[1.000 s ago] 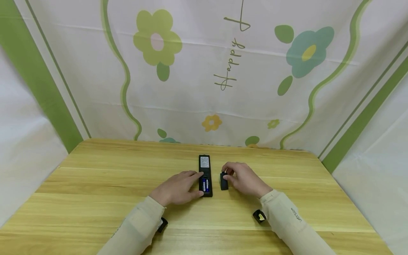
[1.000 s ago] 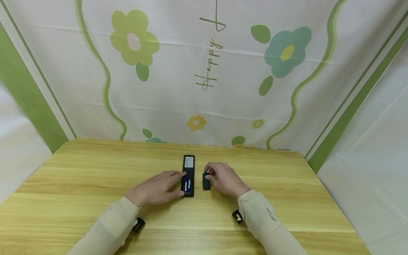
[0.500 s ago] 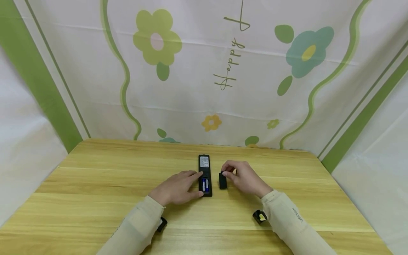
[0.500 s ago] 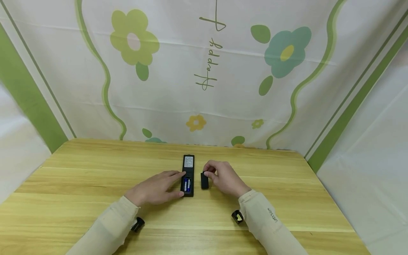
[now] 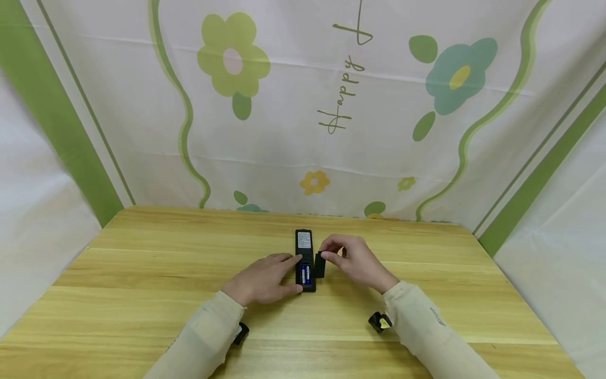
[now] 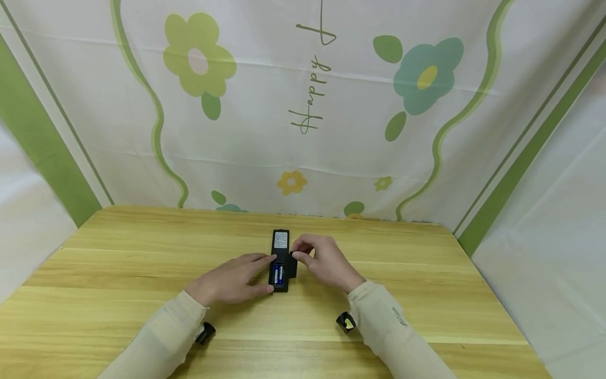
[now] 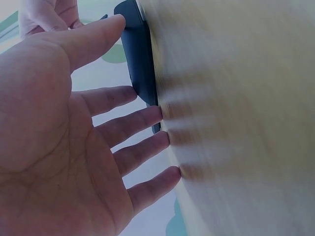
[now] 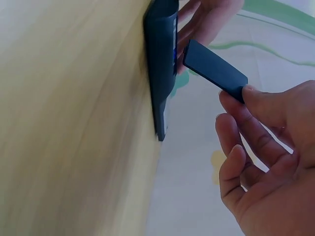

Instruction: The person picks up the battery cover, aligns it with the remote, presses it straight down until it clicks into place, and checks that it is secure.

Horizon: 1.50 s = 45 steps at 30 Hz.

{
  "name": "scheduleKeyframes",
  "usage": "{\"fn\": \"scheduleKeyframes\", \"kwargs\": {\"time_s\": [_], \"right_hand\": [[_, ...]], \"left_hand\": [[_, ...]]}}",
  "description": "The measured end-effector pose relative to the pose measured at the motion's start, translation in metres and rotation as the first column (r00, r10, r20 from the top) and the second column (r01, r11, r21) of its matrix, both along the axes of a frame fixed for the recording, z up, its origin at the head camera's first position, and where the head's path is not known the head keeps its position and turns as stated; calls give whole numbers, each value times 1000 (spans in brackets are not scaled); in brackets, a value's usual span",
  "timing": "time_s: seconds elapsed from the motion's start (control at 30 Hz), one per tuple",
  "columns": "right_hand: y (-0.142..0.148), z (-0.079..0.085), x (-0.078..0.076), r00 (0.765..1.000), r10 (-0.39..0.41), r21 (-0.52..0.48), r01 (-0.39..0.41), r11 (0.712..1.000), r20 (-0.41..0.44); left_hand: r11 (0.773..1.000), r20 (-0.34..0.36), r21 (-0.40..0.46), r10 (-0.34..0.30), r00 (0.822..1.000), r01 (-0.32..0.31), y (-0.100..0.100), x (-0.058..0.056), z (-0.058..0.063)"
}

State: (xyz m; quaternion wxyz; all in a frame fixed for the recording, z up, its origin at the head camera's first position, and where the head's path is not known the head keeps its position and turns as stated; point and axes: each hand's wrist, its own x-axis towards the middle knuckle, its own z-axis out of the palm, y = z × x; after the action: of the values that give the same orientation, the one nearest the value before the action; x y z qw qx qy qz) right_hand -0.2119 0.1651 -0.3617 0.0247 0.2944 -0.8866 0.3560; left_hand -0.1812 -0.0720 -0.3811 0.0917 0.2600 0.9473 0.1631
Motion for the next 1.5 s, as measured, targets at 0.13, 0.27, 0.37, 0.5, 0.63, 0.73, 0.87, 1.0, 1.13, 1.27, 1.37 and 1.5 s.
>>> {"fn": "scheduleKeyframes", "kwargs": {"time_s": [0.13, 0.27, 0.37, 0.5, 0.63, 0.73, 0.87, 1.0, 1.13, 1.27, 1.37, 1.5], "right_hand": [[-7, 2, 0, 1000, 6, -7, -6, 1000, -5], [-14, 2, -1, 1000, 24, -11, -24, 1000, 2], [-18, 0, -1, 999, 40, -6, -39, 999, 7], [-21, -3, -1, 998, 51, 5, -51, 999, 22], [-22, -6, -1, 998, 47, 4, -47, 999, 46], [-24, -8, -1, 997, 46, 2, -46, 999, 56], [-26, -10, 0, 997, 36, 6, -37, 999, 70], [-27, -11, 0, 997, 23, 10, -24, 1000, 73], [-27, -11, 0, 997, 22, 4, -22, 1000, 71], [-27, -11, 0, 997, 23, 11, -24, 1000, 74], [-27, -12, 0, 997, 20, 20, -21, 1000, 77], [-27, -12, 1, 997, 11, 29, -13, 999, 80]], "left_hand": [[1000, -5, -4, 1, 1000, -1, -1, 0, 0], [1000, -20, -2, -12, 1000, 12, -1, 0, 0], [1000, -28, 2, -20, 999, 20, -2, -1, 0], [1000, -27, 4, -19, 999, 19, -2, -1, 1], [1000, -25, 2, -15, 1000, 15, -1, -1, 2], [1000, -29, -4, -15, 999, 15, -1, -1, 1], [1000, -27, -8, -15, 1000, 14, 0, -1, -1], [1000, -29, -8, -14, 999, 14, -1, -1, -1], [1000, -33, -12, -14, 999, 14, 0, -2, -2], [1000, -25, -9, -13, 1000, 12, 0, -1, -1], [1000, -20, -5, -12, 1000, 12, 0, -1, 0], [1000, -21, -5, -13, 1000, 13, 0, 0, 0]]}}
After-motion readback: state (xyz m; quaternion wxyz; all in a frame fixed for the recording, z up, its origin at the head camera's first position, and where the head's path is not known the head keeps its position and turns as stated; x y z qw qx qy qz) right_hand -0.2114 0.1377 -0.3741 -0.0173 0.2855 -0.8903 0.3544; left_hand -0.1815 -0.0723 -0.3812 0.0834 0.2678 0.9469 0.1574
